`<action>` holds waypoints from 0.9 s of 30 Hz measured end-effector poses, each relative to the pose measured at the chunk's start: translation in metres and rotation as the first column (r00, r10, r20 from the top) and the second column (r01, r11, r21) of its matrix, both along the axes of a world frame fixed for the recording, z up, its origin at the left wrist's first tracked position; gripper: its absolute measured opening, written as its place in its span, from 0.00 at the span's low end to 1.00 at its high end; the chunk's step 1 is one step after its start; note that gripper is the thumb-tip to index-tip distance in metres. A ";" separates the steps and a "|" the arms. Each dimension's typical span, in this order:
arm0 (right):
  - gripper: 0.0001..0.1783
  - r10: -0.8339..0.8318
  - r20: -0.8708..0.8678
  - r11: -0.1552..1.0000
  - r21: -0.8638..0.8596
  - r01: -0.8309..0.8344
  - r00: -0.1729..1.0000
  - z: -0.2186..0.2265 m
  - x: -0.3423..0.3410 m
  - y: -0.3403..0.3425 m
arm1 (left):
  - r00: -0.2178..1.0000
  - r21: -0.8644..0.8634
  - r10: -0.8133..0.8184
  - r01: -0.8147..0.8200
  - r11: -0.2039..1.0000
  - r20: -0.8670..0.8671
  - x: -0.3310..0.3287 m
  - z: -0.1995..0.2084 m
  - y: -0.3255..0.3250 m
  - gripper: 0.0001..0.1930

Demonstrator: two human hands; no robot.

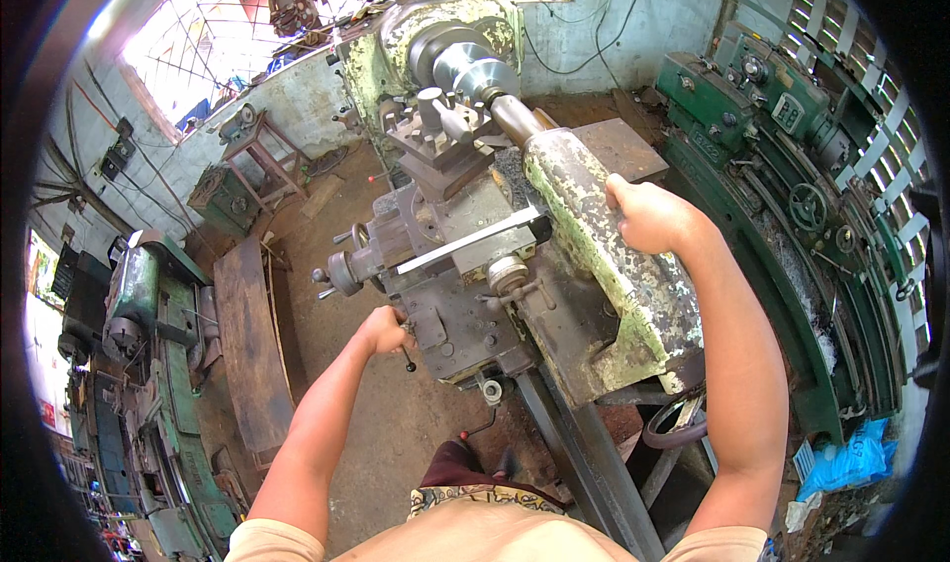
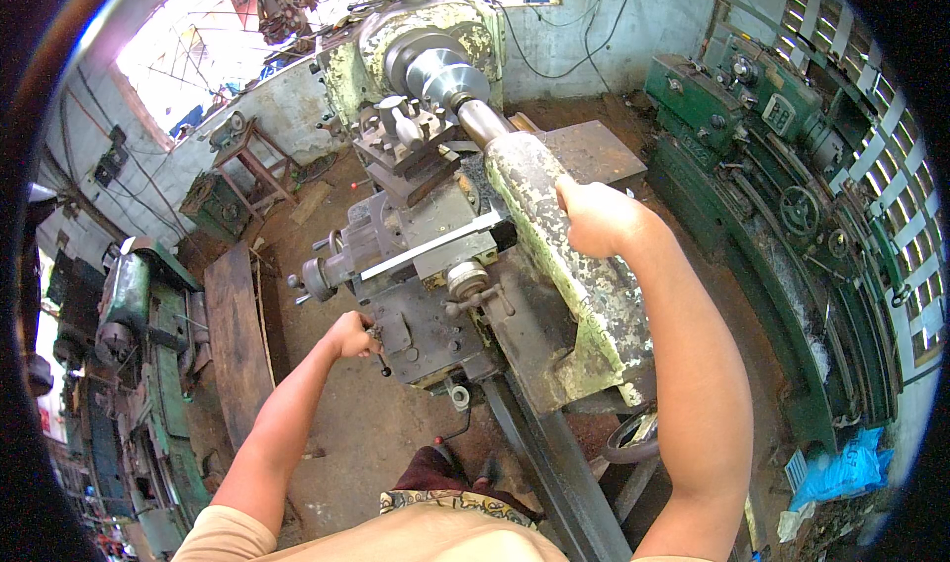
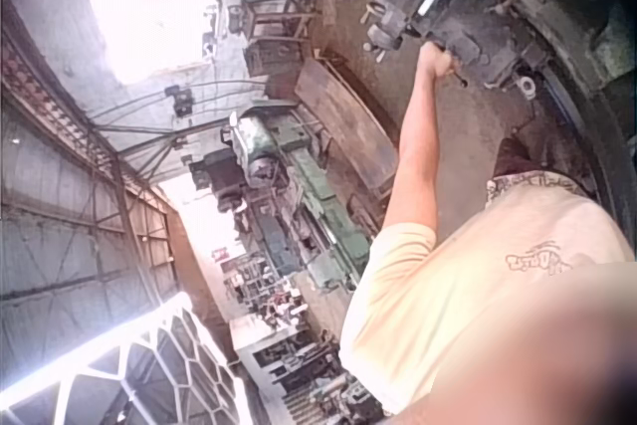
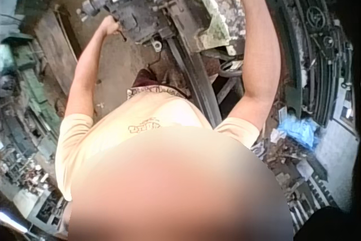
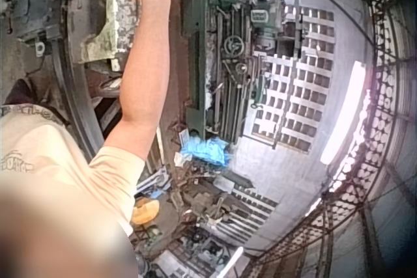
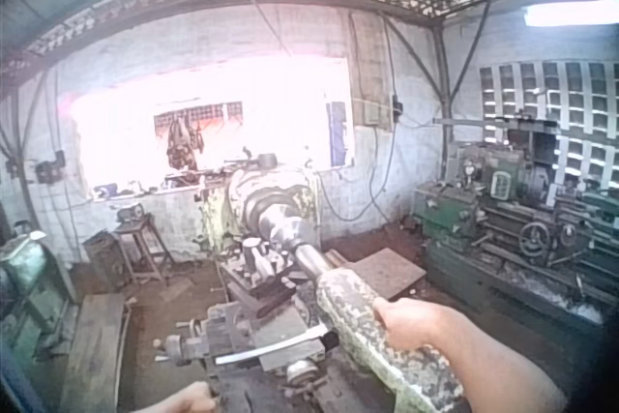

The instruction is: The person operates a metal lathe, adjusting the tool post and carriage while a cylindrical metal workpiece rotates. They then use a vernier caliper to measure the diameter of the workpiece.

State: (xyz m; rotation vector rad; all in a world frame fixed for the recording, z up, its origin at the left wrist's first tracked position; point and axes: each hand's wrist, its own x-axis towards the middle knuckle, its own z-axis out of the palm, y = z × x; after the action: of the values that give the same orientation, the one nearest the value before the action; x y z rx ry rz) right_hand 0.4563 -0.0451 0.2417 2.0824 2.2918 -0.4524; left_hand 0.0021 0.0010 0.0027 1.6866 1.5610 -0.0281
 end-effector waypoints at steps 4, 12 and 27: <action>0.22 0.007 -0.009 1.000 0.002 -0.007 1.000 0.001 0.001 -0.001 | 1.000 0.013 0.001 -0.001 1.000 -0.014 0.002 0.002 -0.002 0.17; 0.22 0.015 -0.049 1.000 -0.006 -0.015 0.999 -0.001 0.007 0.002 | 0.985 0.199 -0.041 0.075 0.977 -0.170 -0.005 -0.010 -0.006 0.23; 0.21 0.009 -0.084 1.000 0.002 -0.009 0.996 -0.004 0.011 0.007 | 0.856 0.837 -0.495 -0.376 -0.397 0.149 -0.016 0.335 -0.153 0.06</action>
State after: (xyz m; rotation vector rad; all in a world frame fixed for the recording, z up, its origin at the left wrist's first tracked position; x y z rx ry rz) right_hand 0.4670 -0.0376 0.2380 2.0914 2.3460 -0.5480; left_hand -0.0138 -0.1522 0.3381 2.5513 0.5793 2.3886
